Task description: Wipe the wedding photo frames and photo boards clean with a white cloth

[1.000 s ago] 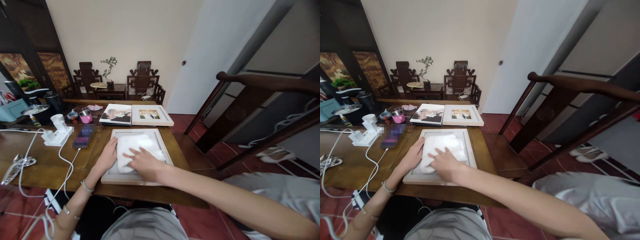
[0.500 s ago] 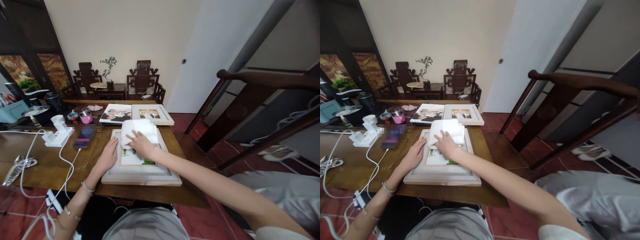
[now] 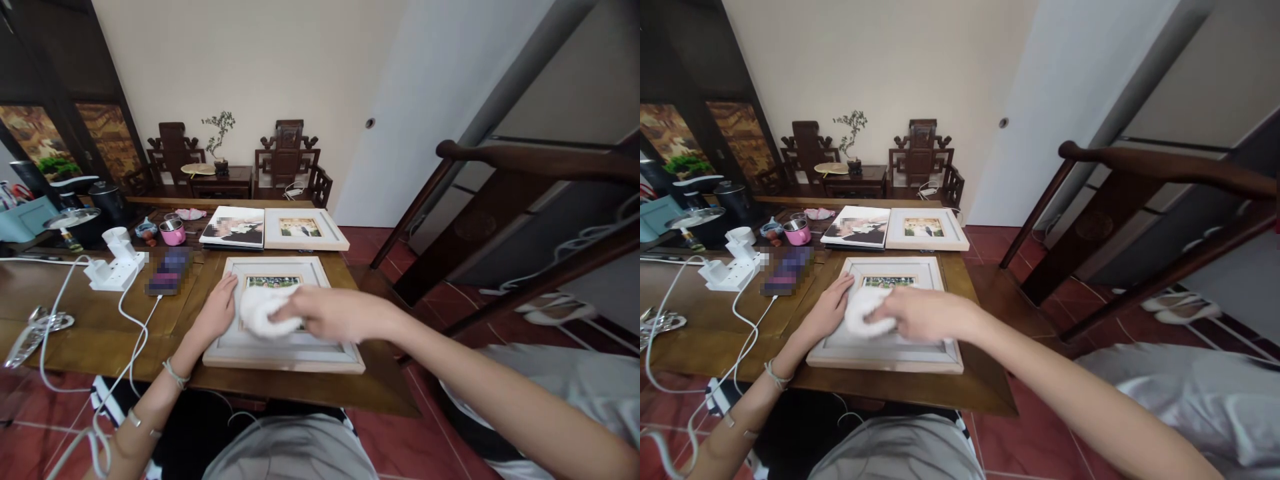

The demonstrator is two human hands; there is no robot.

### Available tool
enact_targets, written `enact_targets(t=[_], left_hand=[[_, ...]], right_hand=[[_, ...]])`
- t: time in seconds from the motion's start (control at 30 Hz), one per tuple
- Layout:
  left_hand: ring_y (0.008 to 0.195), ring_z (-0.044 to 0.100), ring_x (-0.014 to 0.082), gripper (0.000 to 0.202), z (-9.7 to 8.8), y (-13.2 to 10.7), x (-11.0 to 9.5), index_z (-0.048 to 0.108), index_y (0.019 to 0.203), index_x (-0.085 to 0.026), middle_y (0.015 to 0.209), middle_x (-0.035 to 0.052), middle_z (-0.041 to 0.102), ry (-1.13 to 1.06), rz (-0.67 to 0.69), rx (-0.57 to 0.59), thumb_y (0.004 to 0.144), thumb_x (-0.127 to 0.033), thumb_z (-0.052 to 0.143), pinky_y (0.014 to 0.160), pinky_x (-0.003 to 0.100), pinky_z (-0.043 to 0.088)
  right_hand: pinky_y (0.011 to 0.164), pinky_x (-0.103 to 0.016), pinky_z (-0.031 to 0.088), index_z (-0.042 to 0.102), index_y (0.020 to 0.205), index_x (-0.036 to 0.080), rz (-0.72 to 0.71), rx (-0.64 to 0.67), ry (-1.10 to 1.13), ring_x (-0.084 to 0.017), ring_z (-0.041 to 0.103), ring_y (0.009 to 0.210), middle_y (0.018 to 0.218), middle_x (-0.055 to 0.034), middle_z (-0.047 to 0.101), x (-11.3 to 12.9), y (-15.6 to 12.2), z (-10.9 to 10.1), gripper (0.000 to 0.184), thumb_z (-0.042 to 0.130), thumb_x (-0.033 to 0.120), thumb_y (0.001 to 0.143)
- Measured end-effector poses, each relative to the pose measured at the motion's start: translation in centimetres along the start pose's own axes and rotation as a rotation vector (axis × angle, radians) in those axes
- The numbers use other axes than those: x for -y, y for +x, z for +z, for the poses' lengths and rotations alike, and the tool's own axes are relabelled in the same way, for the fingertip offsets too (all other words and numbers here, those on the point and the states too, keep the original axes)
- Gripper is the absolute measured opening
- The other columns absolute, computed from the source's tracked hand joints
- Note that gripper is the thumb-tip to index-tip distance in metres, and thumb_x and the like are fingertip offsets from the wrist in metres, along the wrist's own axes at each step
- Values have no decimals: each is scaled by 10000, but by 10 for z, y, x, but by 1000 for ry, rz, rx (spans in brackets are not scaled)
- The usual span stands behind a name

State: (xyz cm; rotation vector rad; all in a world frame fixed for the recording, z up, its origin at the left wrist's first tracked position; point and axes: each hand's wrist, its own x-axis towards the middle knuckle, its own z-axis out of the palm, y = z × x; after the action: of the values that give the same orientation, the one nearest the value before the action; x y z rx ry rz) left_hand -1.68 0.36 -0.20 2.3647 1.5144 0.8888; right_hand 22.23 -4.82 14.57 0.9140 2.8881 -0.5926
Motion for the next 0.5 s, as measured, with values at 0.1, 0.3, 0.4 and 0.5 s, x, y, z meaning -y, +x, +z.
enact_targets(t=[0.1,0.3,0.4,0.5], left_hand=[[1360,372,253,459,-1,0,1,520,1267,-20,1372,206,501,2,21,2,864,-121,325,1133,454,306],[1339,406,248,461,0,1,4,536,1257,-45,1362,195,515,15,21,-24,849,-82,322,1122,456,328],[1332,419,244,469,3,2,6,549,1240,-46,1346,193,531,-1,36,-46,829,-53,322,1120,447,338],[1324,431,236,475,6,2,8,562,1229,-80,1336,162,549,-23,45,-77,813,-41,336,1117,448,344]], right_hand=[[797,-339,468,590,1242,181,188,-248,-238,-231,627,948,1166,-118,653,-29,28,-5,618,404,-64,706],[1021,-566,309,605,1218,129,248,-246,-554,-374,303,1346,1483,-143,366,-64,80,24,496,461,-28,770],[1015,-592,311,642,1156,111,215,-183,-523,-393,278,1356,1480,-154,366,-61,83,43,438,471,-13,773],[997,-566,353,637,1172,150,168,-129,-493,-368,313,1346,1469,-135,392,-45,66,51,468,503,-3,750]])
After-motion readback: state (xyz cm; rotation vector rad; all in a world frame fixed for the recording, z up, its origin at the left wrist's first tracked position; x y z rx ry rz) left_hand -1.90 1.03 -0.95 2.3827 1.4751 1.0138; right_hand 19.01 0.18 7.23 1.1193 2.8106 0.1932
